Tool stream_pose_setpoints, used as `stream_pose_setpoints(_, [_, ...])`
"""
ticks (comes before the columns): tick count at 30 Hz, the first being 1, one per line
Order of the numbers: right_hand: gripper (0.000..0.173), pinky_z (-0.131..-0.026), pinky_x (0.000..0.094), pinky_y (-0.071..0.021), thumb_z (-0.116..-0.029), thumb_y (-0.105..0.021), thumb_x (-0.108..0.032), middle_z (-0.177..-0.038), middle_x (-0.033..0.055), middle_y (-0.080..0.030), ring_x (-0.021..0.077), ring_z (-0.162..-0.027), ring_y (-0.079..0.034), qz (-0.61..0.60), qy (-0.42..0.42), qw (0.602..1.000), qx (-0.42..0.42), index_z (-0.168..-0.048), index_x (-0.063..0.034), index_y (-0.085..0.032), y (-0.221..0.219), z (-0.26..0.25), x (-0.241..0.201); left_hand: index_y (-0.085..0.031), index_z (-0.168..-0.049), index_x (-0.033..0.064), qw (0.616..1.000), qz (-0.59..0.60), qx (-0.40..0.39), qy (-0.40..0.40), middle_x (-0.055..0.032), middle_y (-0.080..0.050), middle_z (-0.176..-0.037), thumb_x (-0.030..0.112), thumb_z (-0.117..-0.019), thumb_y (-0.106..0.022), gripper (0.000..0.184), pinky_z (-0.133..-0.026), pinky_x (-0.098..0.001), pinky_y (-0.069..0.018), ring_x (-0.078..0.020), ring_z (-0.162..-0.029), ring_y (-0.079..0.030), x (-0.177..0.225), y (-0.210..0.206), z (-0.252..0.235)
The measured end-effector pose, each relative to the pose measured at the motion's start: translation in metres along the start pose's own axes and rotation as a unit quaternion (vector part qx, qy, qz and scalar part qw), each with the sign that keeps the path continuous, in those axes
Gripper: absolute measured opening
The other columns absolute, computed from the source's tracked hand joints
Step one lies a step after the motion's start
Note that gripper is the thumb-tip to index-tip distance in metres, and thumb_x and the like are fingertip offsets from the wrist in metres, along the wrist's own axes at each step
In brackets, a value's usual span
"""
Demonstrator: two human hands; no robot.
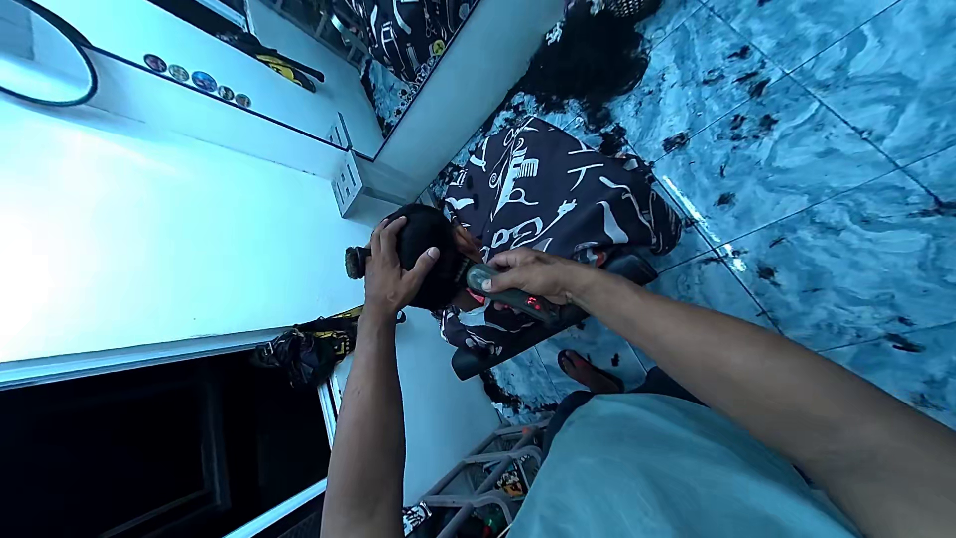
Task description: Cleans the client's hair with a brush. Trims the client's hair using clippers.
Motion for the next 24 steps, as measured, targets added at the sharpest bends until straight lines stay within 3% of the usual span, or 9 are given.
stream_pose_setpoints(4, [0.025, -0.049, 0.0336, -0.0554, -0.0991, -0.068, -0.022, -0.080, 0.0164, -0.067, 0.0217, -0.057, -0.065, 0.088, -0.074, 0.993, 0.022, -0.107, 0.0017, -0.064, -0.002, -0.002, 0.005, -0.046, -0.153, 0.0225, 1.000, 0.007, 0.000, 0.001, -0.0082, -0.038, -0.162, 0.074, -0.0862, -0.062, 0.086, -0.110, -0.0599, -0.0415, -0.0276, -0.146, -0.042, -0.003, 0.002, 0.004])
stream_pose_setpoints(8, [0.029, -0.057, 0.0345, -0.0585, -0.1014, -0.064, -0.022, -0.092, 0.0173, -0.070, 0.0231, -0.068, -0.068, -0.015, -0.022, 0.999, -0.020, -0.123, -0.0022, -0.062, -0.005, -0.005, -0.008, -0.046, -0.153, 0.0225, 1.000, 0.020, 0.006, 0.007, -0.0080, -0.039, -0.162, 0.072, -0.0855, -0.064, 0.086, -0.111, -0.0608, -0.0407, -0.0275, -0.146, -0.042, -0.005, 0.001, 0.006])
stream_pose_setpoints(9, [0.029, -0.057, 0.0345, -0.0582, -0.1013, -0.064, -0.022, -0.091, 0.0172, -0.070, 0.0230, -0.067, -0.068, -0.008, -0.022, 0.999, -0.023, -0.122, -0.0022, -0.062, -0.006, -0.005, -0.008, -0.046, -0.153, 0.0229, 1.000, 0.019, 0.005, 0.009, -0.0077, -0.039, -0.161, 0.073, -0.0856, -0.064, 0.085, -0.110, -0.0608, -0.0407, -0.0275, -0.145, -0.042, -0.006, 0.001, 0.005])
stream_pose_setpoints(13, [0.024, -0.049, 0.0329, -0.0540, -0.0977, -0.068, -0.021, -0.078, 0.0158, -0.067, 0.0210, -0.055, -0.063, 0.106, -0.082, 0.991, 0.011, -0.103, 0.0013, -0.066, -0.001, -0.003, 0.005, -0.046, -0.153, 0.0241, 1.000, 0.010, 0.008, 0.012, -0.0073, -0.038, -0.162, 0.073, -0.0855, -0.064, 0.085, -0.107, -0.0616, -0.0427, -0.0281, -0.143, -0.045, -0.004, 0.001, 0.006])
stream_pose_setpoints(17, [0.030, -0.058, 0.0339, -0.0588, -0.1020, -0.062, -0.022, -0.093, 0.0174, -0.070, 0.0227, -0.069, -0.068, -0.028, -0.009, 0.999, -0.034, -0.125, -0.0018, -0.061, -0.010, -0.002, -0.024, -0.046, -0.153, 0.0215, 1.000, 0.012, 0.010, 0.005, -0.0095, -0.040, -0.161, 0.069, -0.0873, -0.065, 0.083, -0.107, -0.0609, -0.0436, -0.0288, -0.142, -0.046, -0.005, 0.000, 0.006])
stream_pose_setpoints(19, [0.028, -0.053, 0.0345, -0.0568, -0.1011, -0.064, -0.022, -0.087, 0.0173, -0.069, 0.0228, -0.062, -0.066, 0.037, -0.027, 0.999, -0.017, -0.119, -0.0006, -0.063, -0.011, 0.001, -0.023, -0.046, -0.153, 0.0211, 1.000, 0.006, 0.005, 0.012, -0.0106, -0.039, -0.161, 0.070, -0.0869, -0.065, 0.084, -0.107, -0.0605, -0.0447, -0.0304, -0.142, -0.046, -0.005, 0.001, 0.006])
stream_pose_setpoints(21, [0.023, -0.051, 0.0349, -0.0551, -0.0978, -0.069, -0.019, -0.077, 0.0163, -0.066, 0.0222, -0.056, -0.063, 0.133, -0.071, 0.988, 0.018, -0.103, 0.0026, -0.064, -0.008, 0.002, -0.010, -0.045, -0.153, 0.0222, 1.000, 0.005, 0.000, 0.017, -0.0097, -0.038, -0.162, 0.070, -0.0867, -0.064, 0.084, -0.107, -0.0604, -0.0447, -0.0305, -0.142, -0.046, -0.004, 0.002, 0.006])
stream_pose_setpoints(22, [0.024, -0.052, 0.0349, -0.0558, -0.0974, -0.070, -0.019, -0.078, 0.0163, -0.066, 0.0220, -0.057, -0.064, 0.142, -0.079, 0.986, 0.026, -0.102, 0.0034, -0.064, -0.007, 0.002, -0.009, -0.046, -0.153, 0.0217, 1.000, 0.008, 0.001, 0.014, -0.0097, -0.039, -0.162, 0.070, -0.0872, -0.064, 0.083, -0.107, -0.0602, -0.0449, -0.0301, -0.142, -0.047, -0.004, 0.002, 0.005])
stream_pose_setpoints(24, [0.026, -0.056, 0.0352, -0.0574, -0.0996, -0.067, -0.020, -0.085, 0.0166, -0.068, 0.0218, -0.063, -0.066, 0.074, -0.038, 0.997, 0.006, -0.112, 0.0020, -0.063, -0.012, 0.003, -0.022, -0.046, -0.153, 0.0211, 1.000, 0.008, 0.003, 0.008, -0.0098, -0.040, -0.161, 0.069, -0.0880, -0.064, 0.082, -0.107, -0.0597, -0.0450, -0.0296, -0.142, -0.047, -0.005, 0.001, 0.005])
Point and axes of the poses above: each hand's wrist, its own z-axis away from the middle knuckle, its own y-axis out of the back of the hand, x = y × z, the point moved 6 cm from there along -z, towards the middle knuckle
